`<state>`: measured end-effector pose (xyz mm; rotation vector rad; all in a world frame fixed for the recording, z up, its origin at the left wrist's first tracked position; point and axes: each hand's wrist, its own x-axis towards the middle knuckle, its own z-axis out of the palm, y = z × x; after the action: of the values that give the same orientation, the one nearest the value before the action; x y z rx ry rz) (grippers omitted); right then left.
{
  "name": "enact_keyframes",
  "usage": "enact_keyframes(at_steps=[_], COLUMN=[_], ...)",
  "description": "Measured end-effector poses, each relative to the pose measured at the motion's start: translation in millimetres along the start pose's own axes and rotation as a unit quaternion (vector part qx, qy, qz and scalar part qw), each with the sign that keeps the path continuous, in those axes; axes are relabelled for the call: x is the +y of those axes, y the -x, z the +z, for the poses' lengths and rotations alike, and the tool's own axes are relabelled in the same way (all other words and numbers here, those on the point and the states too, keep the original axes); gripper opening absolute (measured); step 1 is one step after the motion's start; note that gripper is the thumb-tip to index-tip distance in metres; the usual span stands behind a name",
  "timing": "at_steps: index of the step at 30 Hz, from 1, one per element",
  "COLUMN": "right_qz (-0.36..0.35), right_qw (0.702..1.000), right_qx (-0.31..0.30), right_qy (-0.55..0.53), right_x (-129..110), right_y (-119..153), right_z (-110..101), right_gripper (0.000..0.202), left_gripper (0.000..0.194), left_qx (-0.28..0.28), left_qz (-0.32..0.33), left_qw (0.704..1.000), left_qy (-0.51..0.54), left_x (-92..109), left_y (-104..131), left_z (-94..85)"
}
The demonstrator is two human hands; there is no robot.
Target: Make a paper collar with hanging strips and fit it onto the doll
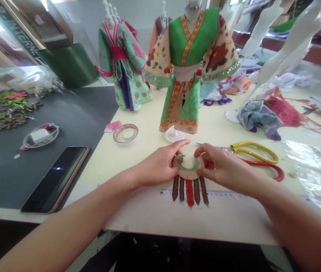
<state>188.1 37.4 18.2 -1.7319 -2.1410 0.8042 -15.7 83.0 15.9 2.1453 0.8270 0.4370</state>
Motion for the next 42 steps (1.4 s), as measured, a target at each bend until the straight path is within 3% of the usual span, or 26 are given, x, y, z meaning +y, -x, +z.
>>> enact_keyframes(at_steps=[21,42], right_qz=[0.010,-0.007], right_qw=[1.000,1.000], right_qx=[-0.019,-0.017], right_qy=[-0.002,-0.009], right_x=[-8.3,-0.4], right_y=[2.9,1.5], right_z=[-6.0,-2.3], right_gripper=[0.013,0.013], left_gripper=[0.061,0.062], left_qx=[-0.009,-0.011], left_qz=[-0.004,-0.013], left_qw=[1.000,1.000], left_qy=[0.000,0.004], left_x=[1.9,1.9], left_y=[1.0,1.5], left_z=[-1.0,-1.0])
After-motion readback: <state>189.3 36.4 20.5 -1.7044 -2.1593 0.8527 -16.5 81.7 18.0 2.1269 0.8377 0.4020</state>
